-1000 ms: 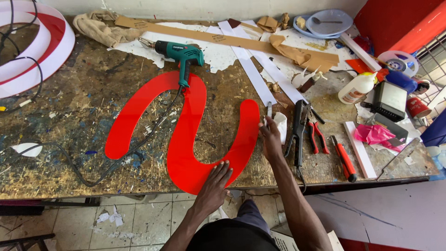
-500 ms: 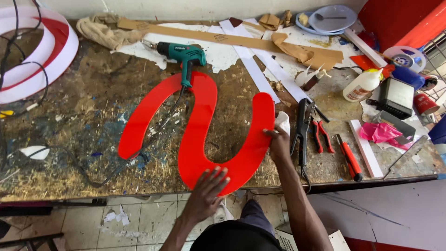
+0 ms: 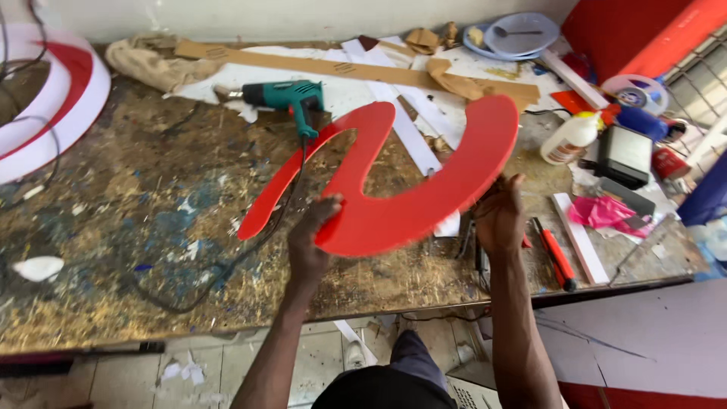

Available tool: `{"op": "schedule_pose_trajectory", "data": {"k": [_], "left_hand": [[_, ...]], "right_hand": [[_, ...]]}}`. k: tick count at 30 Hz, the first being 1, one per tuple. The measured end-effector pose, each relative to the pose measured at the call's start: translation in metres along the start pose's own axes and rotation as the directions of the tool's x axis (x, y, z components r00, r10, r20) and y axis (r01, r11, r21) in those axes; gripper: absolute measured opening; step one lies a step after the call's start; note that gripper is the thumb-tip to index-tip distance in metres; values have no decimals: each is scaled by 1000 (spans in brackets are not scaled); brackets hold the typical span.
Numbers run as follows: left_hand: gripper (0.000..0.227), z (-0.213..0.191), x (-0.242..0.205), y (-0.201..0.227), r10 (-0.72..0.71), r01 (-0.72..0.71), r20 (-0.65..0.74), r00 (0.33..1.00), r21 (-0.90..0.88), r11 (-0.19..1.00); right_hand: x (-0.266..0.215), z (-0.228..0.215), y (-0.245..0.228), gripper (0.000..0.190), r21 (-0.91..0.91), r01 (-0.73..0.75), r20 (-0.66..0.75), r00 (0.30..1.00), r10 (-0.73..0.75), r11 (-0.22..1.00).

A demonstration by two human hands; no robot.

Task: The person assembles a large letter 'S' sign by applying red vinyl to a cardboard template. They use a heat gun to warm the vinyl and a cloth to smooth it onto the surface, then trim the excess material.

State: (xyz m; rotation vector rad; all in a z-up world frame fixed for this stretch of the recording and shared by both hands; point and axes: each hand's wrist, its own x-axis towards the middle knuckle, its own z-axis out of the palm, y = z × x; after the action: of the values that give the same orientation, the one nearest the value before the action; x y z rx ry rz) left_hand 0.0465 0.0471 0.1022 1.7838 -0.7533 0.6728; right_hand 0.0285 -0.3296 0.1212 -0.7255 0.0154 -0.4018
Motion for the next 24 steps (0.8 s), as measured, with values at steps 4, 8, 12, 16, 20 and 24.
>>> {"op": "schedule_pose_trajectory", "data": {"k": [4,8,12,16,20,24], "left_hand": [[22,-4,64,-14,-244,144,-362,900,-283,948],[41,-25,102,-78,-565,174,-576,591,-593,786],[28,-67,120,-79,-587,111,-554,590,-665,739],[13,-108,134,-75,-608,-36,-527,594,-772,634],[21,-126,152,-94,-628,-26,-476,615,-808,588],[27,-116,161,-81,-574,-42,-446,687,-813,581]], "right_hand": [[-26,5,7,62,-365,-16,86,995,51,931],[-44,2,36,53,-531,-149,2,984,177,834],[-41,5,64,48,-546,-224,-22,967,253,807],[-32,12,96,60,-603,-305,-5,925,379,737],[-21,27,127,59,-652,-302,72,888,453,696],[-24,37,140,58,-670,-317,92,862,498,671]]}}
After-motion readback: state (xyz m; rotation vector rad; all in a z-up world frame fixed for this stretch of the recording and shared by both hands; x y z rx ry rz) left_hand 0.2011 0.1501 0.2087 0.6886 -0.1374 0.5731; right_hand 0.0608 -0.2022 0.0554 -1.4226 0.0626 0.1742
